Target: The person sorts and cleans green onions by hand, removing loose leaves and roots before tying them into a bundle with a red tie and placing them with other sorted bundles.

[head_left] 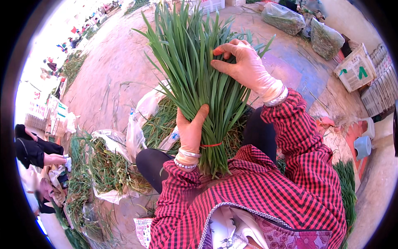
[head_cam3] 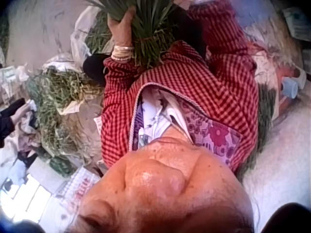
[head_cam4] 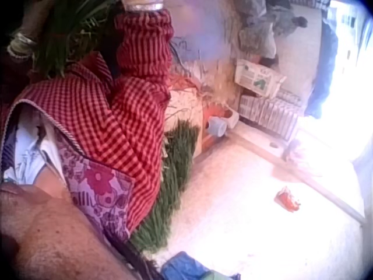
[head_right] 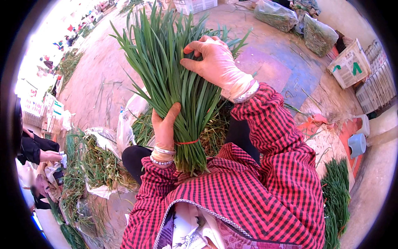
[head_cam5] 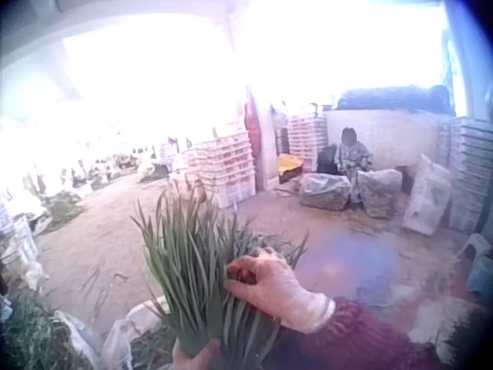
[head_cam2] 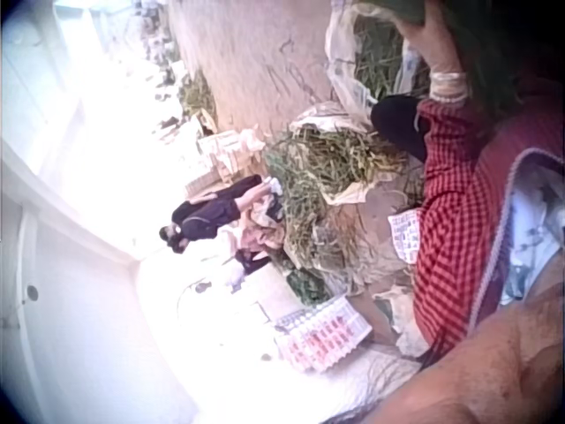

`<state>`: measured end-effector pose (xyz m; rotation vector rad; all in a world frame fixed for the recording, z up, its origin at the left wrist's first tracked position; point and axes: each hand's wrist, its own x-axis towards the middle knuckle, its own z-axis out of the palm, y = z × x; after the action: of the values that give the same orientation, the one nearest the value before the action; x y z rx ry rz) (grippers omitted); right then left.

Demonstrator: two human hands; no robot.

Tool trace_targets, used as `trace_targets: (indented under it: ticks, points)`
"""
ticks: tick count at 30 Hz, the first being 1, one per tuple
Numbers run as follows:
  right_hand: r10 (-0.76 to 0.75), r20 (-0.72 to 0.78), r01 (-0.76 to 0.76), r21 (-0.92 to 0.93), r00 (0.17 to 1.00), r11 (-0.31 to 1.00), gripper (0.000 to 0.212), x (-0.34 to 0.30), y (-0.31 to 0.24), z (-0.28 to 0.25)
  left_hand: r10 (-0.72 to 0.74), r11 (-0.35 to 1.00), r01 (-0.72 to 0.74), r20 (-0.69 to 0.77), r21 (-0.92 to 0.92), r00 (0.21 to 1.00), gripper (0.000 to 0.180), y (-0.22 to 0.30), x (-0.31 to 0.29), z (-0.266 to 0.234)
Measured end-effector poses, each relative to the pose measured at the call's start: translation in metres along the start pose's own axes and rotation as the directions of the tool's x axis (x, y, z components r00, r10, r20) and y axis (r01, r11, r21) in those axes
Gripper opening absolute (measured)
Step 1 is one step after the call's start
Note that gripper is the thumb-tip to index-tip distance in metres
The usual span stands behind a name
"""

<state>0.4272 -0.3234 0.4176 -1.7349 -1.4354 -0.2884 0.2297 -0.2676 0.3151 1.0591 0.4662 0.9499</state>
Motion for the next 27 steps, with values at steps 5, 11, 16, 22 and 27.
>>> trace_targets:
  ticks: [5, 11, 16, 22, 27]
  points:
    - [0.051, 0.064, -0.057, 0.092, 0.997, 0.994, 0.027, 0.004, 0.008, 0.008, 0.001, 1.0, -0.001, 0.001, 0.025, 1.0, 0.041, 0.002, 0.001, 0.004]
    - [0.168, 0.113, -0.199, 0.384, 0.979, 0.902, 0.017, 0.0, 0.007, 0.009, 0.017, 0.999, -0.017, 0.007, 0.045, 1.0, 0.043, -0.002, 0.005, 0.0]
    - [-0.2, -0.148, 0.209, 0.043, 0.968, 0.977, 0.011, -0.012, -0.007, 0.001, 0.005, 0.997, -0.002, -0.043, 0.074, 0.999, 0.045, -0.008, 0.012, -0.005]
    - [-0.521, -0.064, 0.501, -0.198, 0.851, 0.842, 0.013, -0.036, -0.059, -0.013, 0.013, 0.998, -0.011, -0.04, 0.061, 0.999, 0.046, -0.025, 0.022, -0.02]
    - [0.216, 0.539, -0.568, 0.662, 0.814, 0.49, 0.013, -0.035, -0.048, -0.009, -0.014, 0.999, 0.017, -0.073, 0.037, 0.997, 0.045, -0.025, 0.02, -0.021]
